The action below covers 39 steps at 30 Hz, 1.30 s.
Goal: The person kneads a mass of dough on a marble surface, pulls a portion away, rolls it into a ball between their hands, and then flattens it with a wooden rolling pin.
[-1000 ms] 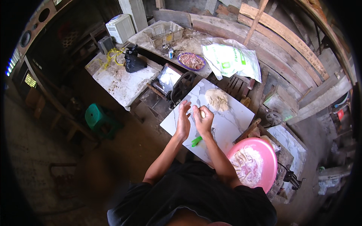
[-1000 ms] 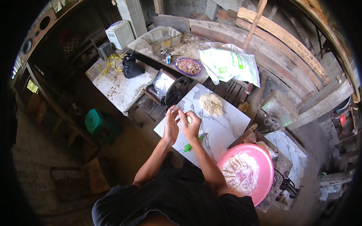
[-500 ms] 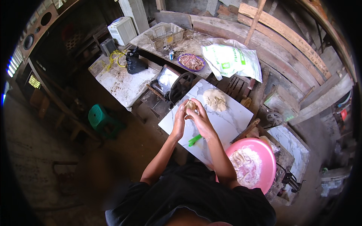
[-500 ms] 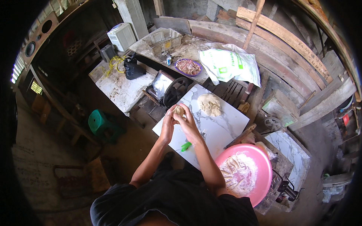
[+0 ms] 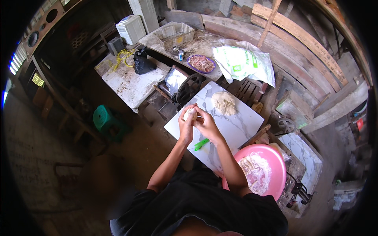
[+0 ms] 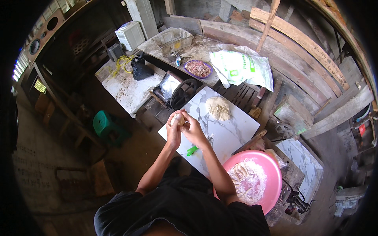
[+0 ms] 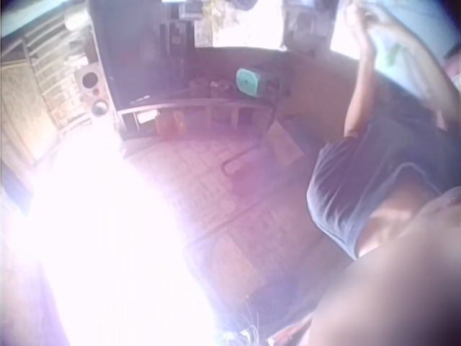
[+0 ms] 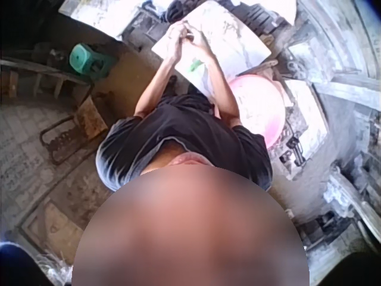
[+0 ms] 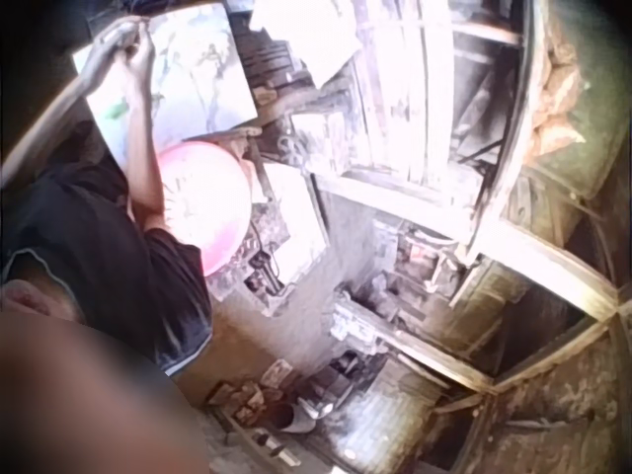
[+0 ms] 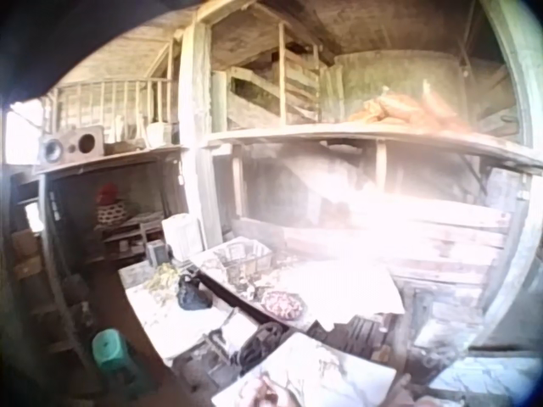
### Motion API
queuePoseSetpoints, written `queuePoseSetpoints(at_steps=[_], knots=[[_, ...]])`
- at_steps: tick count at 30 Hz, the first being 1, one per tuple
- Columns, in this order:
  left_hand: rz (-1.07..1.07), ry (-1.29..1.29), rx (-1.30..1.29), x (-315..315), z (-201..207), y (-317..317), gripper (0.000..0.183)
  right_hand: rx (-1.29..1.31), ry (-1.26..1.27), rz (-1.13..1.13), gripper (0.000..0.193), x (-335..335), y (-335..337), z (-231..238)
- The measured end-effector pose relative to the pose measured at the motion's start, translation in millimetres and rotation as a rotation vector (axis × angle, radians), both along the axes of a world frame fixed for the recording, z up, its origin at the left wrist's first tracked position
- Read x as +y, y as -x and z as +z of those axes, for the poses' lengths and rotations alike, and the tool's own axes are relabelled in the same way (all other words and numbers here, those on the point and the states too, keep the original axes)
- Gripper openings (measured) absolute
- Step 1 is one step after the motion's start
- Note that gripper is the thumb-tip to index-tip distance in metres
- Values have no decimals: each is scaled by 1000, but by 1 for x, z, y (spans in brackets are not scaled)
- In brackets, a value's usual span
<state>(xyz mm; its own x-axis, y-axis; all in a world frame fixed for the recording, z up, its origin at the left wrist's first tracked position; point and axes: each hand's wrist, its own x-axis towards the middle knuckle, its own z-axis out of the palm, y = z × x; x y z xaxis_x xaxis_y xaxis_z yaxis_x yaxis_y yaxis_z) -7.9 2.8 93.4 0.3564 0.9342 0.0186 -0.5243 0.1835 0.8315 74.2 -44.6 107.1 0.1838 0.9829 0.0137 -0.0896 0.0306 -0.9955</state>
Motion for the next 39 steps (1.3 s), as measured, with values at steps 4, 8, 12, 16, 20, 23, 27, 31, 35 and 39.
queuePoseSetpoints(at_steps=[4,8,12,16,20,23,27,31,35,39], knots=[[-5,65,20,2,-8,-2,19,-213,-89,-206,39,-1,11,-5],[29,104,40,4,-18,-2,20,-377,-85,-286,43,-9,17,-3],[-70,255,-92,-1,4,-11,21,-785,186,-317,46,-19,11,20],[-170,536,-147,-5,17,-11,27,-890,-129,-637,44,-21,-1,19],[-398,523,-146,0,-8,-4,33,-812,-198,-475,38,-23,-1,11],[-277,473,-45,-17,2,-17,32,-595,-210,-417,34,-25,2,4],[-179,343,-57,-30,13,-22,38,-441,-193,-415,39,-23,8,3],[-220,217,-8,-32,12,-20,53,-212,-161,-491,40,-26,10,-1],[-271,149,84,-38,24,-18,60,-189,-219,-605,20,-26,10,1],[-375,82,43,-32,13,-15,53,-244,-243,-658,12,-22,10,3]])
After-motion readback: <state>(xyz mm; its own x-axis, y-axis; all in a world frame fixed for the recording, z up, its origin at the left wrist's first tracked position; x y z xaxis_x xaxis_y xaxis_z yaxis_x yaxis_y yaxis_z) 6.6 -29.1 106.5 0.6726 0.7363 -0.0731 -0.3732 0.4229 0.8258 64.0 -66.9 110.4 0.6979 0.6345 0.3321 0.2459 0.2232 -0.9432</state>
